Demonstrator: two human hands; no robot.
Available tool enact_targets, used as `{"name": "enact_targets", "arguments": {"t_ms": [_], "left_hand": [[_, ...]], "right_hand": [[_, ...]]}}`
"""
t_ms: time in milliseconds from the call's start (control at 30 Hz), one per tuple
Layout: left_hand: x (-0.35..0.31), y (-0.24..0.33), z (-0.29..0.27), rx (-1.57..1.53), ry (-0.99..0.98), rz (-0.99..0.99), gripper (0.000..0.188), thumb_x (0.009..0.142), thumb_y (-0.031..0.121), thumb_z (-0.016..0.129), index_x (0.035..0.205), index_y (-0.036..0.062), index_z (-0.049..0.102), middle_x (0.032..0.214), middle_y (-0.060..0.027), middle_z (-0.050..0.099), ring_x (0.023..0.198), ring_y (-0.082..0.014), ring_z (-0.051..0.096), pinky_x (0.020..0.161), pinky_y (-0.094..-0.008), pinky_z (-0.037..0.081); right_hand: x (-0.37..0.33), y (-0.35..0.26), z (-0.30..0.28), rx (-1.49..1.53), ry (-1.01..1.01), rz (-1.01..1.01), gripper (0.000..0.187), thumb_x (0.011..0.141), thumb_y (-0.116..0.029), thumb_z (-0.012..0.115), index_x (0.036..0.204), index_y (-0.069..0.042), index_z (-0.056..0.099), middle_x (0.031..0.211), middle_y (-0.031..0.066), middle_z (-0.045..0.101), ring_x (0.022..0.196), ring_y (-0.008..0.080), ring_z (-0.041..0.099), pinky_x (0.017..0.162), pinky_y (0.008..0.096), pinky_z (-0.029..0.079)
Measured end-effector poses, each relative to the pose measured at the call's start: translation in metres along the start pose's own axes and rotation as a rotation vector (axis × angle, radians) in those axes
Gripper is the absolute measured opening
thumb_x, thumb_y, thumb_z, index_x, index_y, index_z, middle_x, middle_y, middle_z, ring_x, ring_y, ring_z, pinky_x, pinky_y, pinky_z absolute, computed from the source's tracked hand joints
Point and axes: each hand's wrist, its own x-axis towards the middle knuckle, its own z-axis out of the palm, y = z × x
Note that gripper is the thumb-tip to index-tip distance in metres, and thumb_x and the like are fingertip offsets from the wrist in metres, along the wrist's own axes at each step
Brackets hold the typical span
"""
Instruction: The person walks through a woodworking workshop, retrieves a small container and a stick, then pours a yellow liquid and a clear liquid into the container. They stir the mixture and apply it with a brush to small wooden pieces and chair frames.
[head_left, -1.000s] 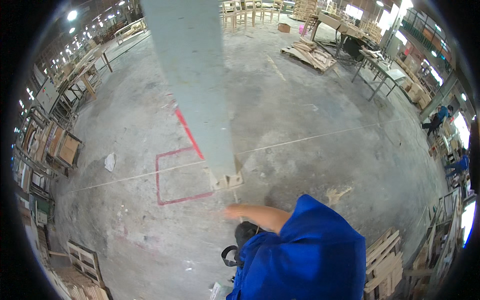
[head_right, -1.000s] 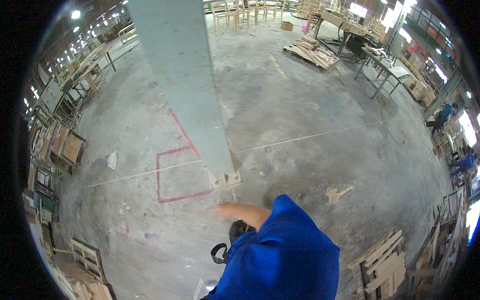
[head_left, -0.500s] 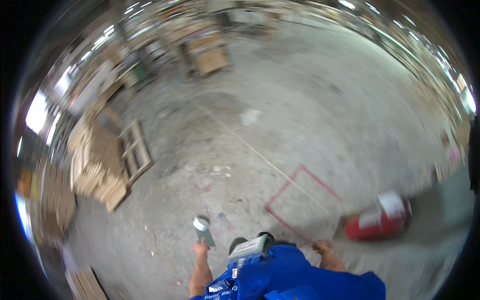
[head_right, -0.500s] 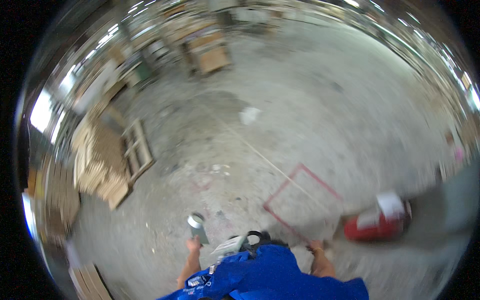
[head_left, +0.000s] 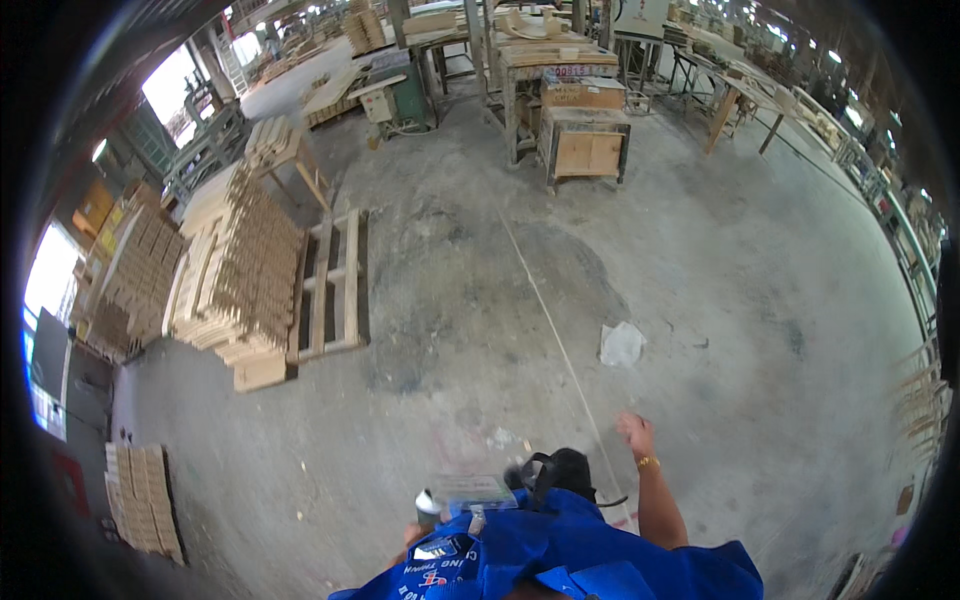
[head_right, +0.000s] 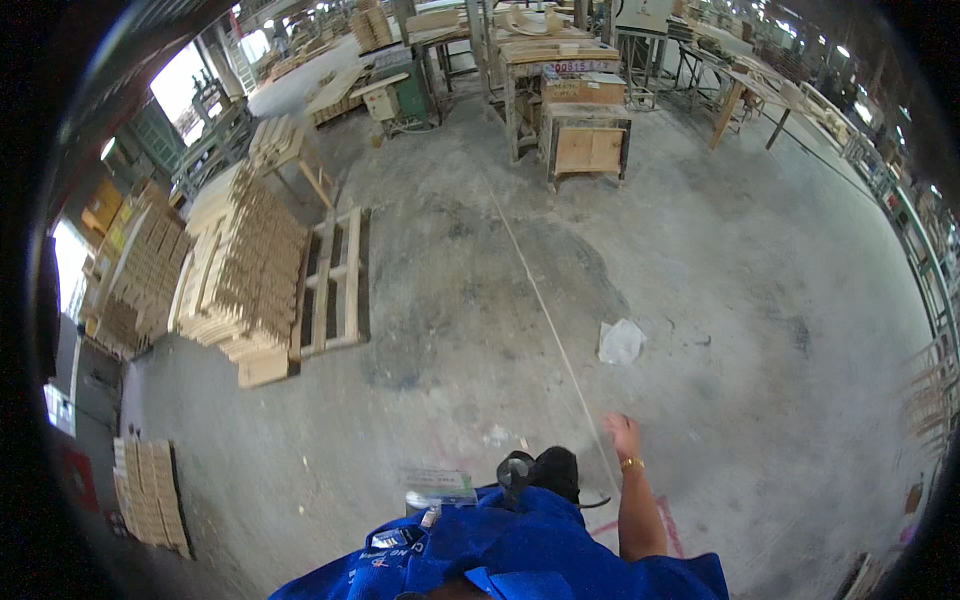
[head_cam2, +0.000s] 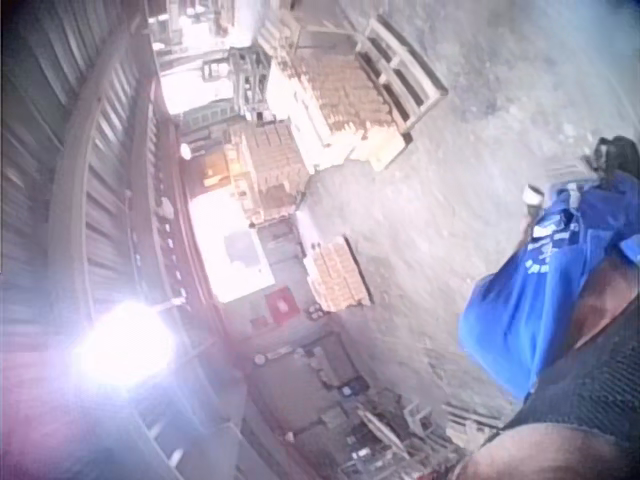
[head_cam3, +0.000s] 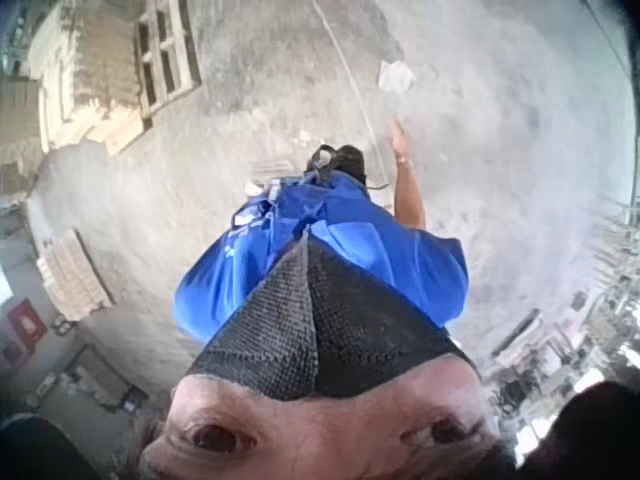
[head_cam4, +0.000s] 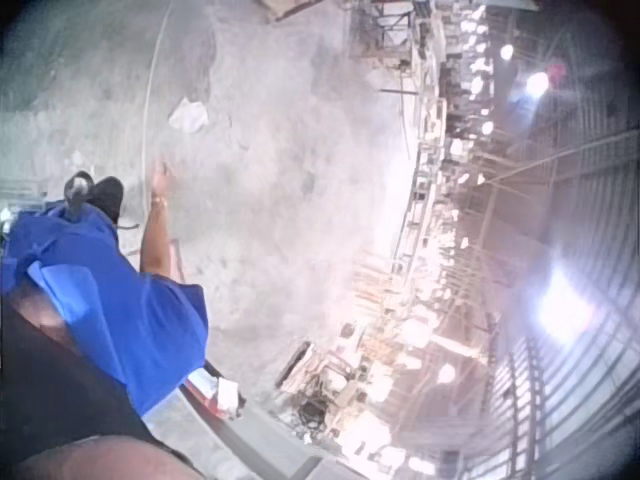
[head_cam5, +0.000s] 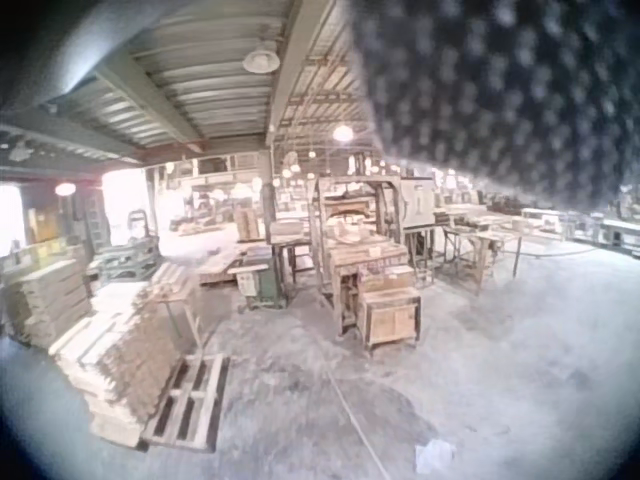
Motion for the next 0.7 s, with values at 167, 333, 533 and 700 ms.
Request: {"name": "enact_targets", "arguments": {"t_ms": [167,333,533,700], "left_hand": [[0.160,0.212,-0.190,-0.350,0.414,0.607,0.024,0.084,0.024,0.054,0.087,0.0025,0.065,0.077,-0.0122,0.066,0.062,-0.0228,0.060,0.054,-0.0379,0.047],[0.264,0.432,-0.308,-1.392,-0.148,0.643,0.036,0.087,0.026,0.060,0.114,0.0020,0.057,0.108,-0.0072,0.061,0.094,-0.0184,0.059,0.080,-0.0371,0.050],[0.319,0.668,-0.422,-1.698,-0.293,0.832,0.027,0.091,0.026,0.057,0.108,0.0043,0.058,0.100,-0.0050,0.062,0.088,-0.0162,0.059,0.073,-0.0320,0.049],[0.428,0.787,-0.544,-1.610,-0.049,0.688,0.021,0.090,0.024,0.056,0.095,0.0045,0.058,0.079,-0.0035,0.059,0.066,-0.0114,0.054,0.058,-0.0289,0.043]], "right_hand": [[0.149,-0.068,0.040,0.044,0.225,-0.016,0.020,0.083,-0.020,0.057,0.085,-0.001,0.060,0.066,0.0035,0.058,0.056,0.0117,0.054,0.049,0.0247,0.041],[0.342,-0.227,0.146,0.239,-0.057,-0.261,0.014,0.084,-0.013,0.057,0.075,-0.001,0.057,0.064,0.0019,0.054,0.056,0.0089,0.049,0.051,0.0234,0.039],[0.489,-0.420,0.355,0.011,-0.724,-0.234,0.017,0.088,-0.009,0.054,0.097,0.004,0.060,0.087,0.0081,0.064,0.075,0.0116,0.060,0.065,0.0254,0.048],[0.645,-0.472,0.448,-0.217,-1.039,-0.328,0.017,0.085,-0.014,0.061,0.097,-0.003,0.064,0.079,0.0051,0.065,0.070,0.0094,0.060,0.063,0.0259,0.049]]}}
